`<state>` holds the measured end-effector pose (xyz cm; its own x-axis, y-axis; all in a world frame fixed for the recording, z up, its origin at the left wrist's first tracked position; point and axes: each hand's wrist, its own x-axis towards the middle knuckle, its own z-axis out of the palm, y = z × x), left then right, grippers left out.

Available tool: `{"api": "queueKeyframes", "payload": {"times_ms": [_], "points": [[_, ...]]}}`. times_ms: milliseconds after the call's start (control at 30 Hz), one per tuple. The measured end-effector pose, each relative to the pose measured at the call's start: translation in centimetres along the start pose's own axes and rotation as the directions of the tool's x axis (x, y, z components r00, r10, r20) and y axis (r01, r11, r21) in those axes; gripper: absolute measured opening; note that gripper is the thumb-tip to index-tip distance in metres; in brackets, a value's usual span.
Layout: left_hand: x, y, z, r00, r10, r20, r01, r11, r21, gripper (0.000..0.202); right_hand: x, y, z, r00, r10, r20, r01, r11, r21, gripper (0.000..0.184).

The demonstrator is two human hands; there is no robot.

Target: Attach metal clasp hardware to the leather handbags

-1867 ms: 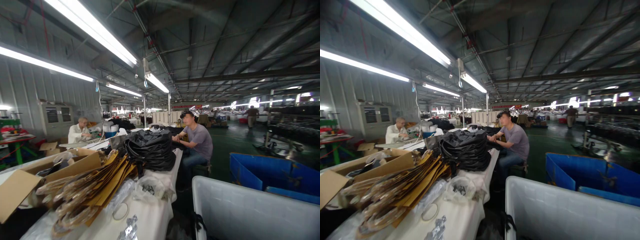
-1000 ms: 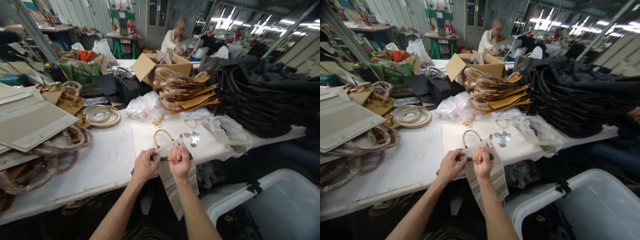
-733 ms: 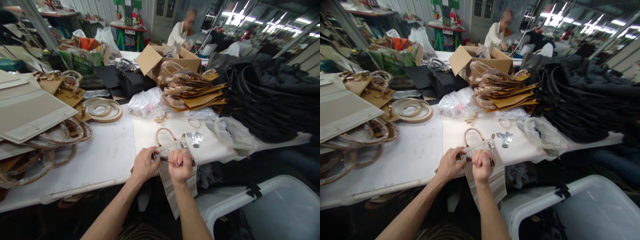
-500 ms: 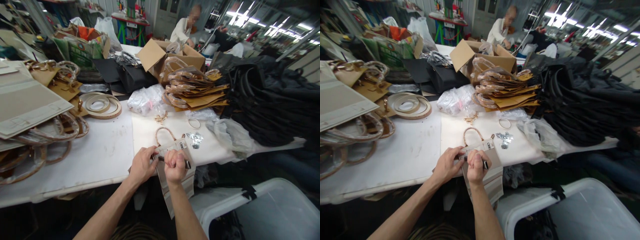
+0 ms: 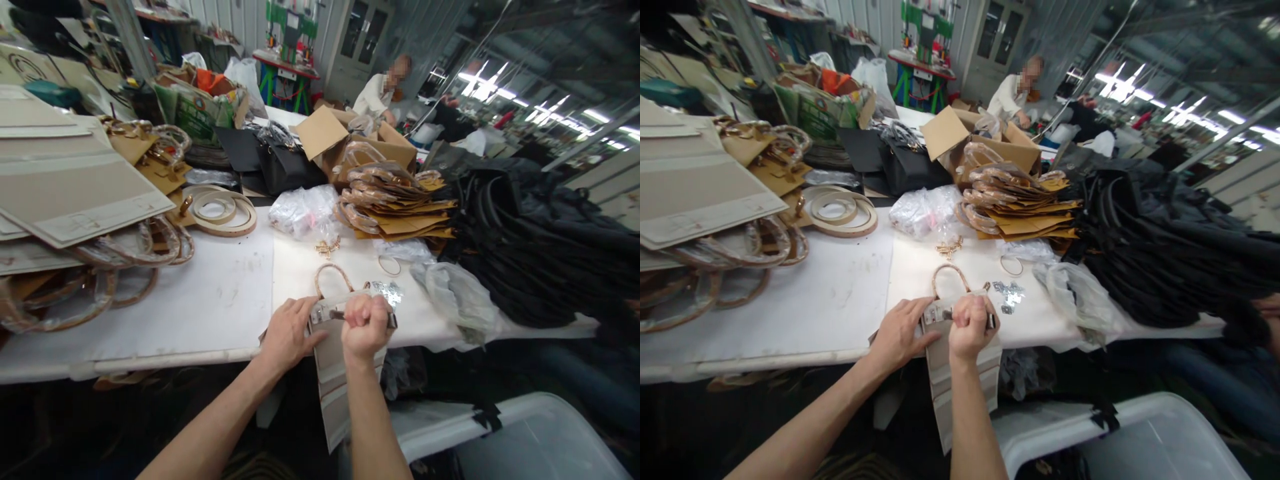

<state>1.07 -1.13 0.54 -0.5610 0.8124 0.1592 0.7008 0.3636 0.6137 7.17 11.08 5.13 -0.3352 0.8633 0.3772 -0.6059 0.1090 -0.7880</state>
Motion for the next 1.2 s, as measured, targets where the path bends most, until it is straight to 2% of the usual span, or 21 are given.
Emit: {"api": "queueKeyframes", "payload": {"times_ms": [67, 133, 267, 400, 567, 700, 767, 867, 967, 1033, 1100, 1200], "points": [[-0.1, 0.1, 0.1, 1.0, -0.006, 0.0, 0.006, 1.0, 0.02, 0.071, 0.9, -0.6, 0.3, 1.0, 0.02, -0.019, -0.021, 1.0, -0.018, 0.045], [-0.1, 0.1, 0.2, 1.0, -0.008, -0.013, 0.008, 1.0, 0.026, 0.073, 1.4, -0.6, 0.8, 0.996, 0.089, 0.026, -0.088, 0.995, -0.038, 0.044], [0.0, -0.1, 0.3, 1.0, 0.006, -0.024, -0.006, 1.0, 0.018, 0.071, 1.6, 0.9, 2.0, 0.974, 0.184, 0.135, -0.176, 0.982, -0.068, 0.046], [0.1, -0.1, 0.1, 1.0, 0.007, -0.001, -0.007, 1.0, 0.021, 0.066, 2.0, 2.2, 2.8, 0.949, 0.25, 0.193, -0.227, 0.965, -0.131, 0.049], [0.2, 0.0, 0.1, 1.0, -0.001, 0.004, 0.001, 0.999, 0.039, 0.067, 1.8, 2.9, 2.6, 0.935, 0.274, 0.223, -0.222, 0.947, -0.23, 0.049], [0.2, -0.2, 0.3, 1.0, 0.017, 0.0, -0.017, 0.998, 0.058, 0.066, 0.5, 2.9, 1.7, 0.943, 0.228, 0.242, -0.143, 0.935, -0.324, 0.05], [0.2, -0.2, 0.4, 1.0, 0.011, 0.0, -0.011, 0.998, 0.07, 0.066, 0.1, 2.4, 1.4, 0.948, 0.196, 0.252, -0.12, 0.95, -0.287, 0.049], [0.2, -0.1, 0.5, 1.0, -0.009, -0.003, 0.009, 0.997, 0.08, 0.074, 0.3, 0.9, 1.3, 0.959, 0.149, 0.241, -0.124, 0.985, -0.119, 0.046], [0.1, 0.0, 0.5, 1.0, -0.015, -0.017, 0.016, 0.996, 0.084, 0.079, 0.5, -0.1, 1.4, 0.972, 0.053, 0.228, -0.062, 0.997, 0.035, 0.044], [0.1, 0.0, 0.6, 1.0, -0.008, -0.024, 0.01, 0.996, 0.084, 0.078, 0.4, 0.2, 1.0, 0.963, 0.019, 0.269, -0.035, 0.998, 0.052, 0.044], [0.0, 0.0, 0.6, 1.0, 0.0, -0.029, 0.003, 0.997, 0.082, 0.077, 0.2, 1.0, 0.6, 0.951, 0.054, 0.304, -0.061, 0.998, 0.012, 0.046], [0.0, 0.1, 0.5, 0.999, 0.004, -0.033, -0.001, 0.997, 0.078, 0.077, 0.1, 1.2, 0.2, 0.949, 0.125, 0.289, -0.123, 0.992, -0.023, 0.047]]}}
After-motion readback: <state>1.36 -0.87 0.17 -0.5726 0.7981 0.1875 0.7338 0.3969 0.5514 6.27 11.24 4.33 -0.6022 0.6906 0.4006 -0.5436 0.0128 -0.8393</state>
